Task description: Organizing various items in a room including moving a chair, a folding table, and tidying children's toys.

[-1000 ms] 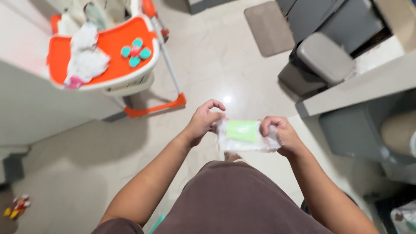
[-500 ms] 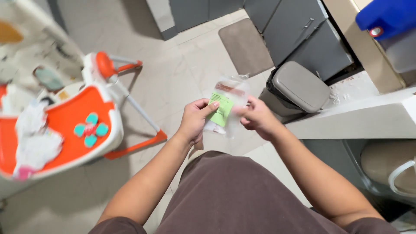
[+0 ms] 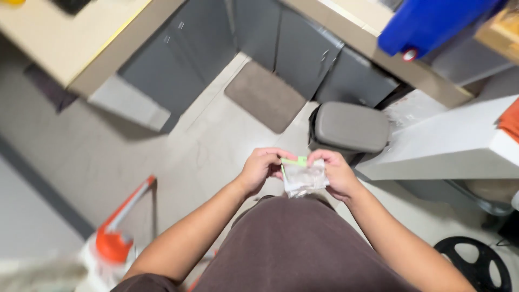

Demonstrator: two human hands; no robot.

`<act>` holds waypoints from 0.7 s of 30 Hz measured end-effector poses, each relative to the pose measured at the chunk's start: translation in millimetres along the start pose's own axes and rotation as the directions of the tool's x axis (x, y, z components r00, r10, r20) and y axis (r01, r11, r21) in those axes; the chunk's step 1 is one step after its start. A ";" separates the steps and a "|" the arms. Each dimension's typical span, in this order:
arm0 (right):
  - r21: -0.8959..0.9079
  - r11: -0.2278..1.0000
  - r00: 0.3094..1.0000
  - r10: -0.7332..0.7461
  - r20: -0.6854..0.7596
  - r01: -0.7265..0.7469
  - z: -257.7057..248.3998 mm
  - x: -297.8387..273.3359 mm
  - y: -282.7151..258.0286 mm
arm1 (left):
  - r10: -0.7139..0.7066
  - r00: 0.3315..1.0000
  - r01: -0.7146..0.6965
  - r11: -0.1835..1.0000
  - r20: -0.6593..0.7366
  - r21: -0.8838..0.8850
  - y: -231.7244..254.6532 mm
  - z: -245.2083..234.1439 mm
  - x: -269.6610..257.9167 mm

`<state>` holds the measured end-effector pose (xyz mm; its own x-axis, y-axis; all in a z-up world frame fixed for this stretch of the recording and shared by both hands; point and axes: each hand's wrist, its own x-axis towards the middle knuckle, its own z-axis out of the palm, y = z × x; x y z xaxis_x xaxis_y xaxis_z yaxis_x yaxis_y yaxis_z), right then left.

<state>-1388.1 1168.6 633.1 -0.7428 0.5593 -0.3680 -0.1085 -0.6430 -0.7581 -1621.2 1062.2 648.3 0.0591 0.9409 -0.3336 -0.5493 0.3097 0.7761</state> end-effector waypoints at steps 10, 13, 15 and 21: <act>0.070 0.984 0.986 -0.163 -0.013 0.164 -74.0 101.9 -111.5 | -0.351 0.899 0.319 0.935 0.261 0.155 86.9 34.9 187.3; 0.022 0.986 0.947 -0.151 -0.282 0.164 -49.3 114.9 -164.4 | -0.295 0.937 0.271 0.952 0.189 0.143 105.4 44.2 233.8; 0.287 0.943 0.956 -0.082 -0.283 0.166 -54.9 124.4 -177.5 | -0.234 0.970 0.224 0.967 0.072 0.125 109.7 45.0 263.1; 0.108 0.994 0.877 0.038 -0.480 0.015 -83.0 164.3 -151.8 | -0.234 0.972 0.219 0.932 0.019 0.288 100.4 21.8 347.1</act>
<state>-1438.8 1401.5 643.1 -0.3385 0.7165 -0.6099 -0.1904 -0.6869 -0.7014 -1637.7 1422.9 622.2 0.2022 0.8446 -0.4957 -0.2595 0.5343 0.8045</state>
